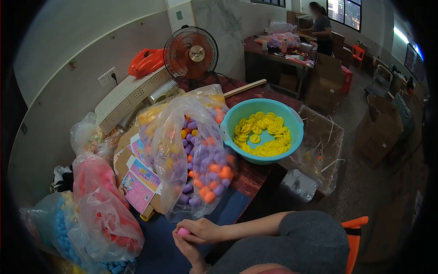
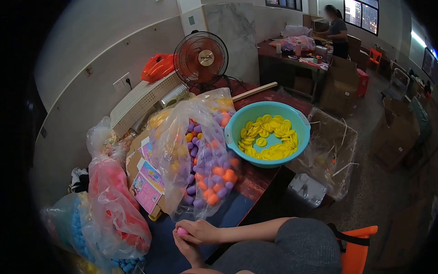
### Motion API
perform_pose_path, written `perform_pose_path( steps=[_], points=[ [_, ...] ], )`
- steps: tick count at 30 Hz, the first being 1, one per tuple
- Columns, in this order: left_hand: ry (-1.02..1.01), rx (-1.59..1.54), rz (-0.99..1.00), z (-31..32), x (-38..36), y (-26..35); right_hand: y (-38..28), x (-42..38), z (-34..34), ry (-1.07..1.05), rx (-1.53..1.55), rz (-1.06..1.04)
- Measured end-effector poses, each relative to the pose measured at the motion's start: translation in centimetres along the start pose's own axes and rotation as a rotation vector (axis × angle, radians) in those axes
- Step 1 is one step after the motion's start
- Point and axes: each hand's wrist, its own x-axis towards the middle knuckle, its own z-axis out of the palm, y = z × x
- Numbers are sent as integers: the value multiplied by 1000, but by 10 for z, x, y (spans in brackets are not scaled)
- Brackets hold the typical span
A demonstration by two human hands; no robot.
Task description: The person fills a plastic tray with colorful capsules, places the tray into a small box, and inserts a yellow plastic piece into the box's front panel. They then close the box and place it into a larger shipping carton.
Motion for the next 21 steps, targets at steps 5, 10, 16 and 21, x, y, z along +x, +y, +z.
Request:
perform_pose_path(
  steps=[5,10,16,21],
  points=[
    [-66,-29,-28,-11,3,4,-1,-2,-7,25,82,20],
    [52,-213,-151,-47,11,4,0,-7,-16,-4,74,102],
    [417,-712,-296,-121,15,-14,12,-16,-9,-10,173,182],
    [555,-848,-297,-158,5,-13,19,-21,-6,-65,172,180]
  ],
)
